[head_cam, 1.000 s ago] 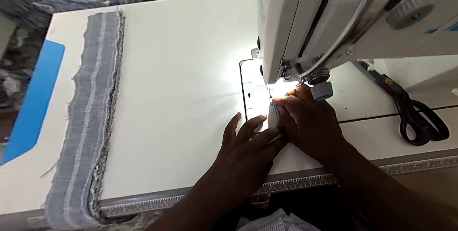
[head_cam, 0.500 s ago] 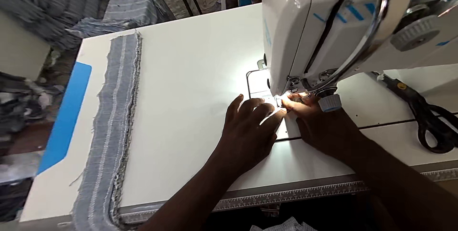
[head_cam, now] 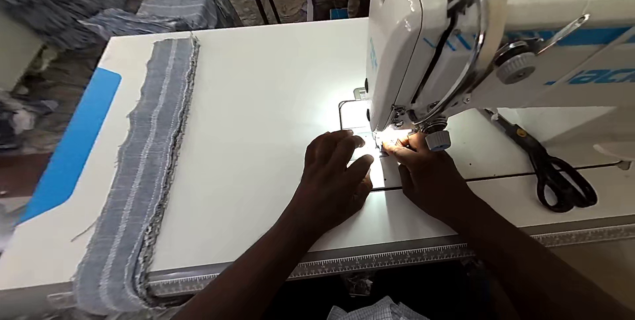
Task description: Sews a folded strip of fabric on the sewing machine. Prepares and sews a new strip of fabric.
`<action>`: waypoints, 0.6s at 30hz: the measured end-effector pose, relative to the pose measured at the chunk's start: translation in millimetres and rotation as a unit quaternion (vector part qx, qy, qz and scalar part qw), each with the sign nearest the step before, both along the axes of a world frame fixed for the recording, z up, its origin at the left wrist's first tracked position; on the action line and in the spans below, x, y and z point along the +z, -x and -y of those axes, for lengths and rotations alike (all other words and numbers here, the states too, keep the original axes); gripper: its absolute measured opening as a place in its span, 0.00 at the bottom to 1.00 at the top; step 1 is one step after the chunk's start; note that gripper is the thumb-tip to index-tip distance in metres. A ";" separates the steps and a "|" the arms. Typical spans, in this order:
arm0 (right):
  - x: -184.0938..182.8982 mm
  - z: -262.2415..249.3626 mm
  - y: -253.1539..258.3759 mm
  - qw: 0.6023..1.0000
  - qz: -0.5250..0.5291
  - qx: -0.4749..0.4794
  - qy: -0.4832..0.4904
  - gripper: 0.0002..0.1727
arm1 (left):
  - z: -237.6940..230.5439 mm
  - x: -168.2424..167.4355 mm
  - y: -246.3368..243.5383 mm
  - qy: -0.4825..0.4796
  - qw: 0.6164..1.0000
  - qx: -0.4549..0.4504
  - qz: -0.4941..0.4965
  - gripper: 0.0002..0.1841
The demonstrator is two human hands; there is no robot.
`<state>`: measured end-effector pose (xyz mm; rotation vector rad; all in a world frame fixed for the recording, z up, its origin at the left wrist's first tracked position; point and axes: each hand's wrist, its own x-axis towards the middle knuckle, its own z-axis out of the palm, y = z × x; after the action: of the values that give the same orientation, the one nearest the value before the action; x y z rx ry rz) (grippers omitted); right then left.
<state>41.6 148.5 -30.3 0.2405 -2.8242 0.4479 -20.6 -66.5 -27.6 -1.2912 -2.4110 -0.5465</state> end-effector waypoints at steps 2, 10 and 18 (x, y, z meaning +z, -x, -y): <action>0.9 4.6 3.0 0.999 0.025 -0.027 -0.004 0.24 | -0.3 0.1 1.2 0.005 1.000 -0.003 -0.001 0.15; 2.1 -15.7 -35.4 0.970 -0.046 -0.054 0.231 0.16 | 116.4 8.2 -92.1 -0.133 0.974 0.094 0.154 0.13; -5.7 -21.4 -37.7 0.984 0.002 -0.007 0.178 0.16 | 279.2 -58.1 -173.7 -0.210 0.805 0.526 0.180 0.46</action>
<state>79.3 169.9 -36.0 0.1440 -2.6828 0.9353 153.1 -345.7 -85.7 0.4284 -2.5795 -0.9118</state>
